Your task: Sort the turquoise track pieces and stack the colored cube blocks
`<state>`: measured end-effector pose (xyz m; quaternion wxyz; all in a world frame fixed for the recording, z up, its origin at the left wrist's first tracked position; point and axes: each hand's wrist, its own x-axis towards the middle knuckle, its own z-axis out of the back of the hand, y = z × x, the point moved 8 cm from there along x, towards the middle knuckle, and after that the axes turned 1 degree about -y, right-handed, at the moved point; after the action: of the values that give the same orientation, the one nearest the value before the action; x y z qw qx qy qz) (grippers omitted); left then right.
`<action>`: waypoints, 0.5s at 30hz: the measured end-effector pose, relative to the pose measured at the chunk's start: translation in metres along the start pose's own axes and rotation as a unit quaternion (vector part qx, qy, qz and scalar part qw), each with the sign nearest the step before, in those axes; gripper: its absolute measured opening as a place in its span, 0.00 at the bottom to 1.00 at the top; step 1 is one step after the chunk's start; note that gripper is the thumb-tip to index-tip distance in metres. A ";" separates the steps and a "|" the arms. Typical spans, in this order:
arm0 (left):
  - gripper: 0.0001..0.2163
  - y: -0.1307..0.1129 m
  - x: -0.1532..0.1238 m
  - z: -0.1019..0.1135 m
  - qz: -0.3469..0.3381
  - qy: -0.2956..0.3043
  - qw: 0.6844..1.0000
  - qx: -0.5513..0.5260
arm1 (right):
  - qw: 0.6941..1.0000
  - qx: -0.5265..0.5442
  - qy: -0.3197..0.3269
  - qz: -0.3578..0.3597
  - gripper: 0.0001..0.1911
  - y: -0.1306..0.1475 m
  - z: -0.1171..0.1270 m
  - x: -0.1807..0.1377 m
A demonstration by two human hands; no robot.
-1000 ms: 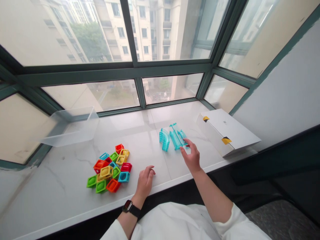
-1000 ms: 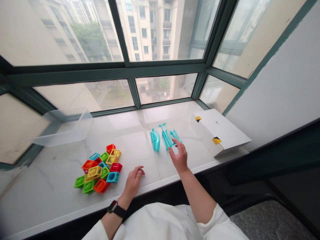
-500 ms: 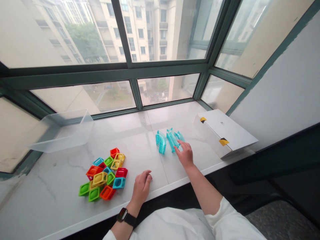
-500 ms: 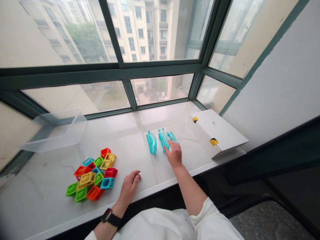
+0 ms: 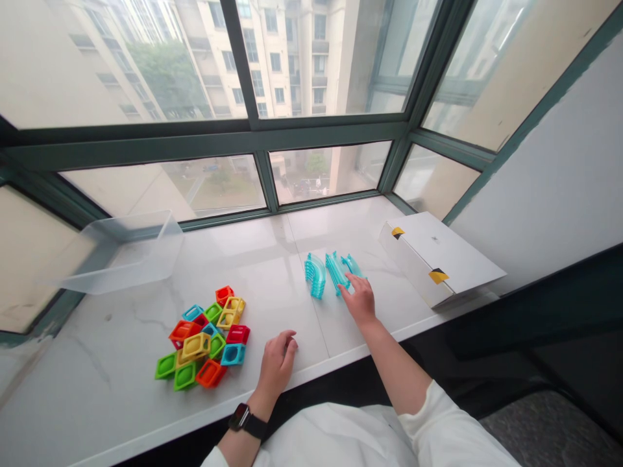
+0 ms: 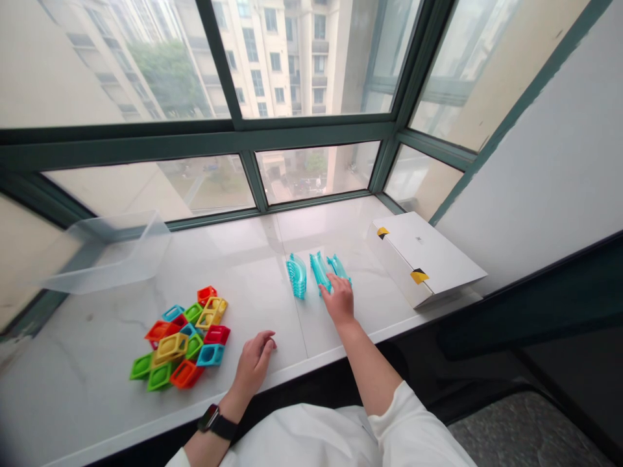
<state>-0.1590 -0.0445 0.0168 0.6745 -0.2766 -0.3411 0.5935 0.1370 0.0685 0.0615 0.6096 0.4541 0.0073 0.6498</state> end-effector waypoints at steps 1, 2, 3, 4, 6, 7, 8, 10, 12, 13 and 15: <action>0.17 0.000 0.000 0.000 0.001 0.001 1.000 0.001 | 1.000 0.000 0.003 -0.001 0.22 0.000 -0.001 0.000; 0.16 0.001 0.000 -0.001 0.001 0.003 1.000 0.001 | 1.000 0.000 0.005 -0.002 0.22 0.000 -0.001 0.000; 0.16 0.001 0.000 -0.001 0.002 0.004 1.000 0.001 | 1.000 0.000 0.007 -0.002 0.22 0.000 -0.002 0.000; 0.17 0.002 0.000 -0.001 0.002 0.005 1.000 0.001 | 1.000 0.000 0.008 -0.002 0.22 0.000 -0.002 0.000; 0.17 0.002 0.000 -0.002 0.002 0.006 1.000 0.000 | 1.000 0.000 0.008 -0.003 0.22 0.000 -0.002 -0.001; 0.17 0.002 0.000 -0.002 0.001 0.006 1.000 0.000 | 1.000 0.000 0.008 -0.003 0.22 0.000 -0.001 -0.001; 0.17 0.002 0.000 -0.002 0.001 0.005 1.000 0.000 | 1.000 0.000 0.009 -0.003 0.22 0.000 -0.001 -0.001; 0.17 0.002 0.000 -0.001 0.000 0.003 1.000 0.002 | 1.000 0.000 0.011 -0.004 0.21 0.000 -0.001 -0.002; 0.17 0.001 0.001 0.000 -0.002 0.000 1.000 0.002 | 1.000 0.000 0.013 -0.004 0.21 0.001 -0.001 -0.002; 0.16 0.000 0.001 0.000 -0.004 -0.001 1.000 0.002 | 1.000 0.000 0.014 -0.004 0.21 0.001 -0.001 -0.002; 0.16 -0.001 0.001 0.000 -0.007 0.000 1.000 0.001 | 1.000 0.001 0.013 -0.003 0.21 0.002 0.000 -0.003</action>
<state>-0.1586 -0.0435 0.0176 0.6787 -0.2732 -0.3427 0.5893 0.1353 0.0661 0.0607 0.6111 0.4458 0.0174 0.6539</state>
